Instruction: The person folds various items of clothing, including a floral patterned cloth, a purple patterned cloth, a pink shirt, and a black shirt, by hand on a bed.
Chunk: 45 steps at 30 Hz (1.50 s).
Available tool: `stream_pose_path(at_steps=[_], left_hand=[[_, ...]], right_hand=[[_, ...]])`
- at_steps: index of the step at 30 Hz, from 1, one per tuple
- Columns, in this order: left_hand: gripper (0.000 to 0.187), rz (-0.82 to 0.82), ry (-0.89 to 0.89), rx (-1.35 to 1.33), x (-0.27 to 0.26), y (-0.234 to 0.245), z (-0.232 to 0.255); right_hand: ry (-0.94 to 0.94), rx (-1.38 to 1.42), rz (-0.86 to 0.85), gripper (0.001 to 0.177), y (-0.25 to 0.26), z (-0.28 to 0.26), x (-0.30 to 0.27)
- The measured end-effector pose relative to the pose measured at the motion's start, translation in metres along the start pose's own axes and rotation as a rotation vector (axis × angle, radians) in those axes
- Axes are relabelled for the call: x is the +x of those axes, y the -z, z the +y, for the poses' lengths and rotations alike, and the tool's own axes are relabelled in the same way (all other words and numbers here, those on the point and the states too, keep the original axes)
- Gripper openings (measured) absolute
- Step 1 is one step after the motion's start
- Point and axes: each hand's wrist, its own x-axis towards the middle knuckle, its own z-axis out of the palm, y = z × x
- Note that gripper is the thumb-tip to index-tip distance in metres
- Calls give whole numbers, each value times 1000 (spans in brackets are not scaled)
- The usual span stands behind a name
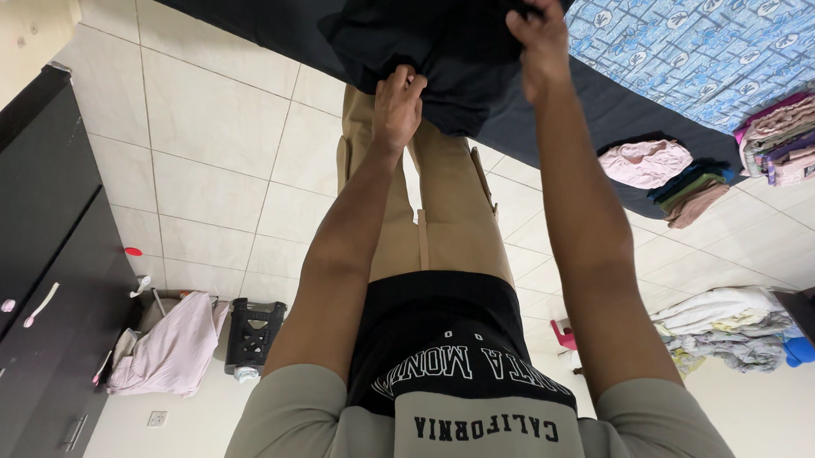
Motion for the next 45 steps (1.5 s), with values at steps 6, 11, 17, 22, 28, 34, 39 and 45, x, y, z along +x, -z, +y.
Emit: stream_pose_path(at_steps=[6,11,17,22,28,34,39,45], left_hand=[[33,27,1,-20,1,-8,0],[34,44,-7,12,0,-8,0],[36,144,-170,88,0,7,18],[34,154,-193,108,6,5,18],[30,49,-219,135,4,4,1],[35,-103,-309,224,19,30,2],[21,-175,-201,-68,61,83,23],[34,126,-299,-110,212,106,23]], right_hand=[[508,-136,-133,31,16,-1,38],[389,-277,68,50,25,21,22],[365,-170,18,79,23,63,-32],[427,-704,192,69,21,82,-54],[390,-538,163,45,33,102,-60],[392,-674,180,40,42,88,-47],[564,-474,342,17,64,50,1],[249,54,295,17,83,-61,89]])
